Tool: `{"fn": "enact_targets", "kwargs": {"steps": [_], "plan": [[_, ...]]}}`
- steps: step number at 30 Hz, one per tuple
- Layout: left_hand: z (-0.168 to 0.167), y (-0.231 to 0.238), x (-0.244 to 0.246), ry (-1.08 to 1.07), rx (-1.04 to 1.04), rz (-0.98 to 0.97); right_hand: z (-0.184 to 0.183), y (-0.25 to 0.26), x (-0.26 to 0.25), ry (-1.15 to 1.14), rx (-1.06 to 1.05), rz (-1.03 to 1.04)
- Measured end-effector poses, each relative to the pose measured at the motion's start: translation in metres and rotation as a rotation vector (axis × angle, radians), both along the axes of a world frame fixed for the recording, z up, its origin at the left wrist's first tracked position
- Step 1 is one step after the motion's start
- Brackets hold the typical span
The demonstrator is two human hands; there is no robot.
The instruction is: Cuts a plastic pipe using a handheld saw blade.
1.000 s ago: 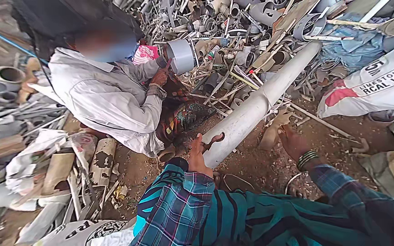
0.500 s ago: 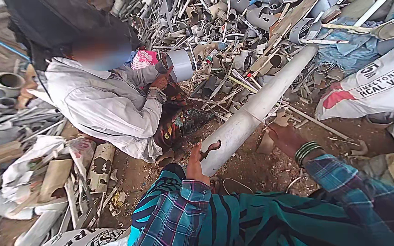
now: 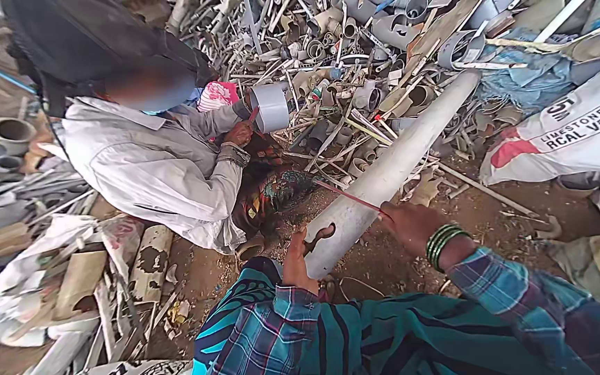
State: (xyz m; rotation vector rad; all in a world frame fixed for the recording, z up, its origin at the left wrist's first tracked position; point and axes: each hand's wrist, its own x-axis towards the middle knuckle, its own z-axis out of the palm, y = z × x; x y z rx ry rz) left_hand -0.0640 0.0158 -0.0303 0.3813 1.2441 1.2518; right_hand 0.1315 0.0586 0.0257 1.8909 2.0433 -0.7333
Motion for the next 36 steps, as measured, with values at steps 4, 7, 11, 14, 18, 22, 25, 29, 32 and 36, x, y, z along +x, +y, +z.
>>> {"fn": "enact_targets", "kwargs": {"steps": [4, 7, 11, 14, 18, 22, 25, 29, 32, 36], "plan": [[-0.001, -0.002, 0.001, 0.018, 0.003, 0.009, 0.002, -0.003, -0.001, 0.051, -0.026, 0.1], [-0.004, -0.003, 0.001, 0.012, -0.009, 0.002, -0.026, 0.045, 0.047, 0.031, 0.104, -0.118], [-0.003, -0.004, 0.002, 0.005, -0.013, 0.018, -0.031, 0.051, 0.045, -0.042, 0.136, -0.281], [-0.002, -0.004, 0.003, 0.026, -0.036, 0.025, -0.007, 0.003, -0.005, 0.031, 0.01, -0.007], [-0.005, -0.004, 0.002, 0.029, -0.016, 0.025, -0.008, -0.01, -0.011, 0.095, -0.002, 0.083], [-0.003, -0.005, 0.005, 0.036, -0.031, 0.016, -0.043, 0.047, 0.054, 0.062, 0.151, -0.287], [-0.003, -0.005, 0.004, 0.036, -0.029, 0.011, -0.057, 0.04, 0.057, 0.174, 0.157, -0.334], [-0.001, -0.002, 0.004, 0.048, -0.048, 0.034, -0.057, -0.026, 0.006, 0.331, 0.122, 0.011], [0.003, -0.001, 0.005, 0.08, -0.081, 0.05, -0.082, -0.034, 0.012, 0.414, 0.196, -0.034], [0.004, -0.002, 0.006, 0.085, -0.046, 0.037, -0.103, 0.003, 0.06, 0.397, 0.226, -0.443]]}}
